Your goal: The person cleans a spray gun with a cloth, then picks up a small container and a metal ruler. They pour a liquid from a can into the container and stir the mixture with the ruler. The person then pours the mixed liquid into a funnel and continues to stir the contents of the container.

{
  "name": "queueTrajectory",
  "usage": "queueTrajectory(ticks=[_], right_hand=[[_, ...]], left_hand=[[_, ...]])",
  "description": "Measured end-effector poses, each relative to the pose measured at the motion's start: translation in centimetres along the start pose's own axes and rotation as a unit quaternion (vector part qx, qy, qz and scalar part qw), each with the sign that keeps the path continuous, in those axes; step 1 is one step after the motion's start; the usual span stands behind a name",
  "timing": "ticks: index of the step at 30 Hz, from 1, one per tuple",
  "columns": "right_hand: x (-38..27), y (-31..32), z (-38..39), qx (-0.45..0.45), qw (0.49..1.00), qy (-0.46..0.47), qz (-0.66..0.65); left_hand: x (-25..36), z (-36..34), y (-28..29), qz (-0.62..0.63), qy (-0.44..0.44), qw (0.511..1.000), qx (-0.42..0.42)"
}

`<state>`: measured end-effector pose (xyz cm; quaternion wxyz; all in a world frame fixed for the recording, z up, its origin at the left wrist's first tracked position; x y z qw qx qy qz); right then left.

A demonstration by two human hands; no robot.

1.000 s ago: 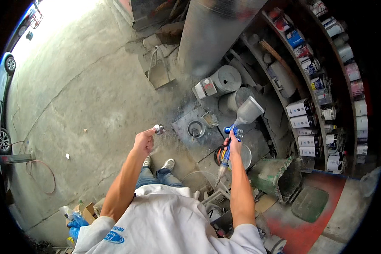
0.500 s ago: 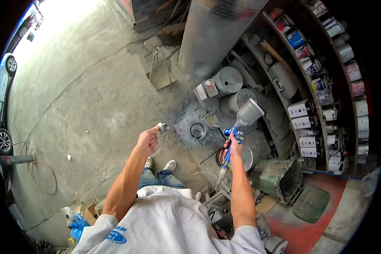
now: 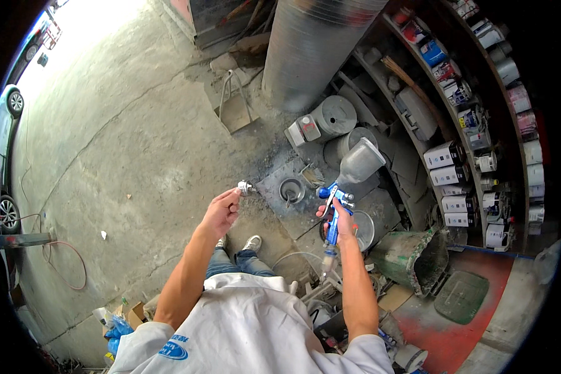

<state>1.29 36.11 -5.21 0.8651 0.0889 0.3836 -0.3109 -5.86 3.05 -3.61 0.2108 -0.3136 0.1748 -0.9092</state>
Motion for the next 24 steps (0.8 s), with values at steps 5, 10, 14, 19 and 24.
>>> queueTrajectory(ticks=[5, 10, 14, 19, 24], right_hand=[[-0.3, -1.0, 1.5, -0.039, 0.999, 0.003, -0.006], [-0.1, -2.1, 3.4, -0.042, 0.998, -0.002, -0.041], [0.5, -3.2, 6.1, -0.092, 0.994, -0.045, -0.044], [1.0, -3.2, 10.0, -0.124, 0.99, -0.057, 0.017], [1.3, -3.8, 14.3, -0.115, 0.992, -0.044, 0.005]], left_hand=[[-1.1, -0.1, 0.5, 0.023, 0.008, 0.999, 0.026], [-2.6, 0.4, -1.7, 0.069, 0.034, 0.994, -0.078], [-3.6, 1.1, -3.2, 0.031, 0.051, 0.994, -0.093], [-5.0, 1.8, -4.7, -0.089, 0.053, 0.982, -0.155], [-5.5, 3.0, -6.7, -0.175, 0.06, 0.956, -0.228]])
Point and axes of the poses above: each hand's wrist, its own z-axis away from the middle knuckle, its own y-axis out of the back of the hand, x = y × z, the point moved 7 cm from there along -z, towards the middle knuckle, and after that the axes turned 9 degrees about x, right-handed, at the moved point
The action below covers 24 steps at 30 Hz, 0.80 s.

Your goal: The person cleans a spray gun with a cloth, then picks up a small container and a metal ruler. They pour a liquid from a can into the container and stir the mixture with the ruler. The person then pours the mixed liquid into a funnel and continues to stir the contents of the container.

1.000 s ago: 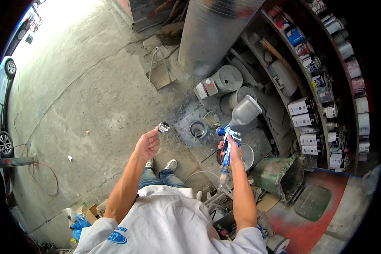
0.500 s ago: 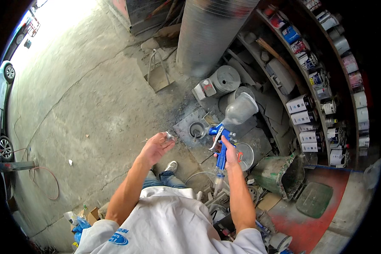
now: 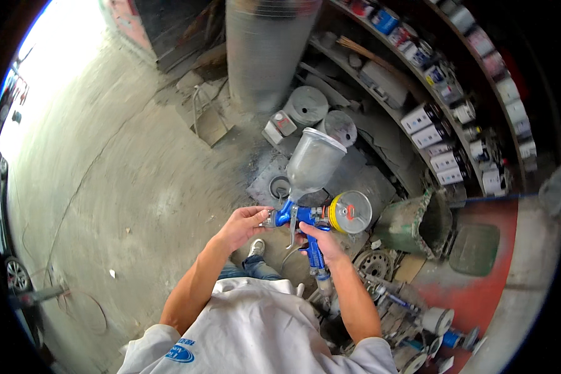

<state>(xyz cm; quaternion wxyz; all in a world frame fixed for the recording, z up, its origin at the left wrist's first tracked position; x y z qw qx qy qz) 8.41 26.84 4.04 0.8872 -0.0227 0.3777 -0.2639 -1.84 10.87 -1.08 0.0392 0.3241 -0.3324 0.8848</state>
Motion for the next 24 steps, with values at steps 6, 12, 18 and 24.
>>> queueTrajectory(ticks=[6, 12, 18, 24], right_hand=[[3.8, -0.1, 4.8, 0.054, 0.997, 0.004, -0.059], [7.8, 1.2, 11.2, 0.173, 0.966, 0.072, -0.178], [17.1, 1.6, 20.4, 0.335, 0.88, 0.119, -0.314], [26.9, 1.4, 30.6, 0.454, 0.793, 0.18, -0.364]], left_hand=[[0.0, 2.1, -1.5, -0.113, 0.038, 0.99, -0.075], [-1.4, 3.2, -6.7, -0.23, 0.074, 0.947, -0.213], [-9.1, 7.1, -12.6, -0.363, 0.132, 0.853, -0.35], [-21.3, 14.2, -16.5, -0.437, 0.277, 0.704, -0.487]])
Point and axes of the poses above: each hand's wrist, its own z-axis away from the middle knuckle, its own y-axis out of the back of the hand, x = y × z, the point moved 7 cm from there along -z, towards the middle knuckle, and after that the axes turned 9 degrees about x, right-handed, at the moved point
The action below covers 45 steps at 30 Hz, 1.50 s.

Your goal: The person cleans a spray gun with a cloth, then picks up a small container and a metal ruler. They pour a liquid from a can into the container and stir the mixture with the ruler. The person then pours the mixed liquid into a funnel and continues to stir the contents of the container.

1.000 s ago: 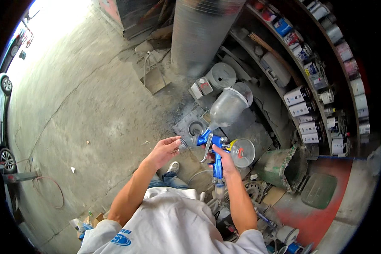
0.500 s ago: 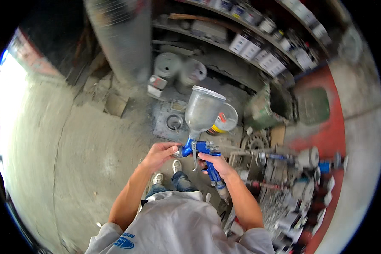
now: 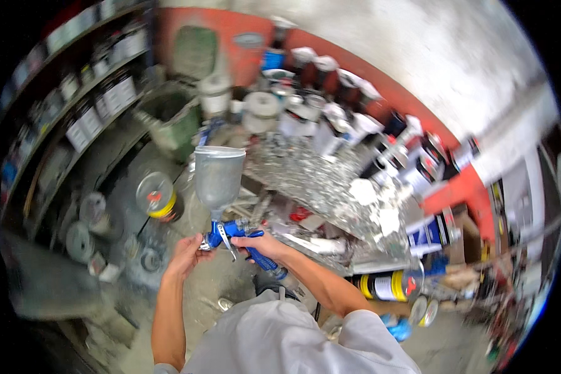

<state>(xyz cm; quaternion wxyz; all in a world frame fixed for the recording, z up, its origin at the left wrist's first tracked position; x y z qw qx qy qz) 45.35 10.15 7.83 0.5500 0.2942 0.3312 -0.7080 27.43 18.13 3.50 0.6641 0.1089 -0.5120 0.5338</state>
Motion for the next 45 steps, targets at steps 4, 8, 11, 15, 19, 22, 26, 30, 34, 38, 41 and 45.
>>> queueTrajectory(ticks=[4, 8, 11, 15, 19, 22, 26, 30, 34, 38, 41, 45], right_hand=[[0.8, 10.5, 4.3, 0.112, 0.989, 0.066, -0.07], [1.9, 20.2, 8.7, 0.209, 0.956, 0.07, -0.193], [4.3, 27.8, 10.0, 0.266, 0.935, 0.062, -0.229], [5.3, 35.5, 12.1, 0.327, 0.914, 0.046, -0.237], [5.3, 40.9, 12.4, 0.308, 0.907, 0.059, -0.281], [5.1, 43.1, 13.3, 0.315, 0.912, 0.067, -0.255], [5.3, 44.9, 13.6, 0.346, 0.896, 0.078, -0.268], [5.5, 45.5, 14.1, 0.399, 0.877, 0.077, -0.257], [6.4, 45.6, 14.5, 0.414, 0.863, 0.075, -0.28], [6.7, 45.2, 15.1, 0.412, 0.839, 0.082, -0.347], [8.0, 45.2, 15.3, 0.417, 0.841, 0.069, -0.338], [8.2, 44.8, 15.6, 0.417, 0.849, 0.079, -0.317]], left_hand=[[-1.5, -5.7, -10.2, -0.096, 0.015, 0.989, -0.115], [-3.4, -10.3, -22.8, -0.056, -0.035, 0.978, -0.196], [-6.1, -14.1, -30.3, -0.021, 0.038, 0.976, -0.211], [-8.8, -17.2, -38.4, -0.043, 0.089, 0.977, -0.188], [-11.7, -20.5, -42.7, -0.154, 0.186, 0.936, -0.255], [-11.3, -20.8, -45.5, -0.14, 0.137, 0.936, -0.293], [-11.1, -22.2, -48.0, -0.037, 0.12, 0.927, -0.353], [-12.8, -23.1, -49.1, -0.078, 0.245, 0.93, -0.263], [-15.4, -24.4, -49.3, -0.227, 0.305, 0.866, -0.325], [-13.2, -23.5, -51.2, -0.127, 0.107, 0.908, -0.385], [-14.3, -23.8, -51.2, -0.143, 0.256, 0.886, -0.359], [-17.4, -24.6, -50.1, -0.23, 0.339, 0.834, -0.371]])
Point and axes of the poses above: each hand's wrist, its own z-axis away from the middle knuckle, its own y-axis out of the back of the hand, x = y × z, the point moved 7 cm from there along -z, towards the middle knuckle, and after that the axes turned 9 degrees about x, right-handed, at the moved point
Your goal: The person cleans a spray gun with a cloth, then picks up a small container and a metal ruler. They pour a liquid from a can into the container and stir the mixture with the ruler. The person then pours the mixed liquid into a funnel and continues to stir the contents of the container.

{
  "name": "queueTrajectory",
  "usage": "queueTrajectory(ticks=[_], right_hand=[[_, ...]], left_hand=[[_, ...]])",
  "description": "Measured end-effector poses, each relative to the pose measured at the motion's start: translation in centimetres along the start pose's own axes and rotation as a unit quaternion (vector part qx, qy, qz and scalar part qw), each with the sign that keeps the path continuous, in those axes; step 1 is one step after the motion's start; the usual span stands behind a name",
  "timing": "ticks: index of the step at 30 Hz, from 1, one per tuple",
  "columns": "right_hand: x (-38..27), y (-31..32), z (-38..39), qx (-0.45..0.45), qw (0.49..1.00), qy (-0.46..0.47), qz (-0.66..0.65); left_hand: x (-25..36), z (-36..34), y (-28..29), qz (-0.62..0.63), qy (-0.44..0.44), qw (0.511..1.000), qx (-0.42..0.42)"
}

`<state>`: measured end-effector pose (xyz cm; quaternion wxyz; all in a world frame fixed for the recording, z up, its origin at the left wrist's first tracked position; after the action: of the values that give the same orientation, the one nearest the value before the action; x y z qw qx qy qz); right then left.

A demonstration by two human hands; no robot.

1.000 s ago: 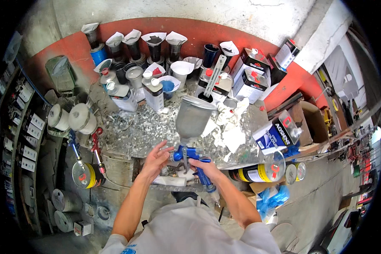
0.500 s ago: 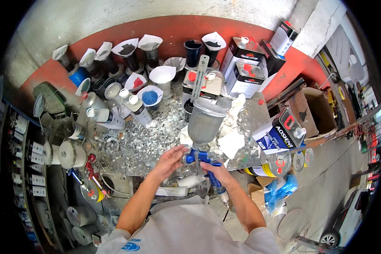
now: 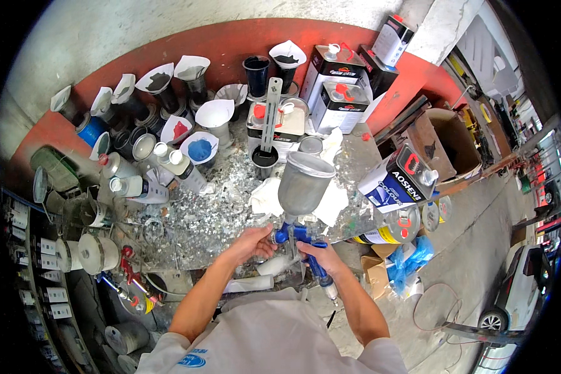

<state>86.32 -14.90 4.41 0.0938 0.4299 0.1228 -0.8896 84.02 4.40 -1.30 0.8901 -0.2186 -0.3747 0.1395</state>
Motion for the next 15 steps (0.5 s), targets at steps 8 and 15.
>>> queueTrajectory(ticks=[8, 15], right_hand=[[0.0, 0.2, 0.8, 0.011, 1.0, -0.015, -0.02], [0.7, -0.4, 1.2, -0.032, 0.994, -0.051, -0.092]], left_hand=[[1.3, 2.5, -1.9, 0.071, -0.037, 0.997, -0.006], [0.7, 2.5, -2.0, 0.005, -0.122, 0.993, 0.006]])
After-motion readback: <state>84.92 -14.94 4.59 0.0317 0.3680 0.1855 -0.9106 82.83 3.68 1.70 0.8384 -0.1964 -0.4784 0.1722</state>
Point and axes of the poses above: each hand's wrist, its own z-axis away from the middle knuckle, its own y-axis out of the back of the hand, x = y × z, the point moved 7 cm from there along -z, towards the middle knuckle, and after that the axes turned 9 degrees about x, right-handed, at the moved point
